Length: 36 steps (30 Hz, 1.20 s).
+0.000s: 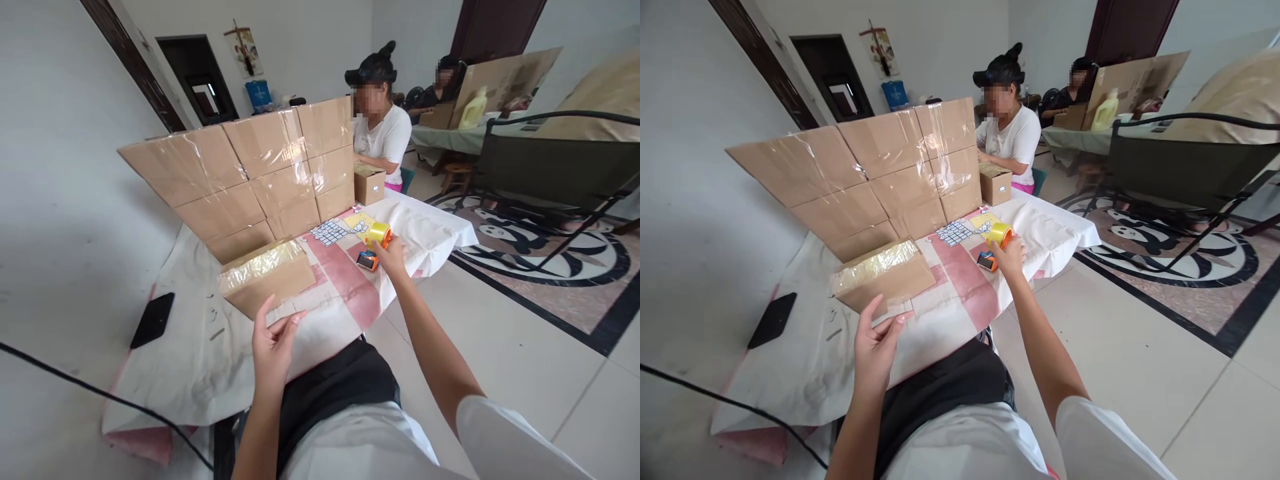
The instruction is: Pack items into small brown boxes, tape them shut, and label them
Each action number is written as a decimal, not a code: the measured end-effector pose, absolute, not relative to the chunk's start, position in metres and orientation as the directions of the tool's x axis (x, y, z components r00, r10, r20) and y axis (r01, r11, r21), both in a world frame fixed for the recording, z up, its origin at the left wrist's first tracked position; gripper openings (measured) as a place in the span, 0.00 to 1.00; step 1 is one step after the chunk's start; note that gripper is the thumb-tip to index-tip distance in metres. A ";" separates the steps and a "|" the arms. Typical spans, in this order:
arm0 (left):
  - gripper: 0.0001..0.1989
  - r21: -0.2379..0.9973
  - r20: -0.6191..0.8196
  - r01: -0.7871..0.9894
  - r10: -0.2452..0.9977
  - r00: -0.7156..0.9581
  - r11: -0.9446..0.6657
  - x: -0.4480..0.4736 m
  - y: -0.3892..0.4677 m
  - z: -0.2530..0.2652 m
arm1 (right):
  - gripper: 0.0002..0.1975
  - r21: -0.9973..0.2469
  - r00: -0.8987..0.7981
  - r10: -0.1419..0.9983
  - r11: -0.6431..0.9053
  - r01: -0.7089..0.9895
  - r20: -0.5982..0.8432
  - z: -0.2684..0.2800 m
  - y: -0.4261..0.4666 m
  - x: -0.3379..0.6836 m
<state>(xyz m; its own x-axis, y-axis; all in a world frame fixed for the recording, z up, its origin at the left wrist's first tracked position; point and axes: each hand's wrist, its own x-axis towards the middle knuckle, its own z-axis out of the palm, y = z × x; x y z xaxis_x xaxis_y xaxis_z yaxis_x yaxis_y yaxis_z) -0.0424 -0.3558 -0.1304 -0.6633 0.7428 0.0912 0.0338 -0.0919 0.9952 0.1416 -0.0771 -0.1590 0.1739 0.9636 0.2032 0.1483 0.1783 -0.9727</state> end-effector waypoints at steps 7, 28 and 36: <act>0.37 0.984 0.159 0.162 0.755 -0.636 -0.070 -0.034 -0.362 -0.130 | 0.14 -0.934 -0.500 0.791 0.323 -0.151 0.354 -0.143 -0.202 0.106; 0.25 0.785 0.613 0.615 0.242 -0.752 -0.077 -0.104 -0.354 -0.121 | 0.05 -0.744 -0.579 0.490 0.558 -0.366 0.652 0.005 -0.215 0.035; 0.26 0.382 0.729 0.918 0.576 -0.370 0.105 -0.144 -0.322 -0.129 | 0.08 -0.748 -0.777 0.503 0.660 0.062 0.379 -0.037 -0.142 -0.095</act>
<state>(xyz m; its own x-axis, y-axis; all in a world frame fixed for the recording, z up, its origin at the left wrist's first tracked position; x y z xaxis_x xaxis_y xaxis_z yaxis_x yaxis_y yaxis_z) -0.1439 -0.3220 -0.1285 -0.3699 0.5758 0.7292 0.9180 0.1054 0.3824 -0.0954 -0.1416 -0.0374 -0.7770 0.5026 0.3789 0.0622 0.6603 -0.7484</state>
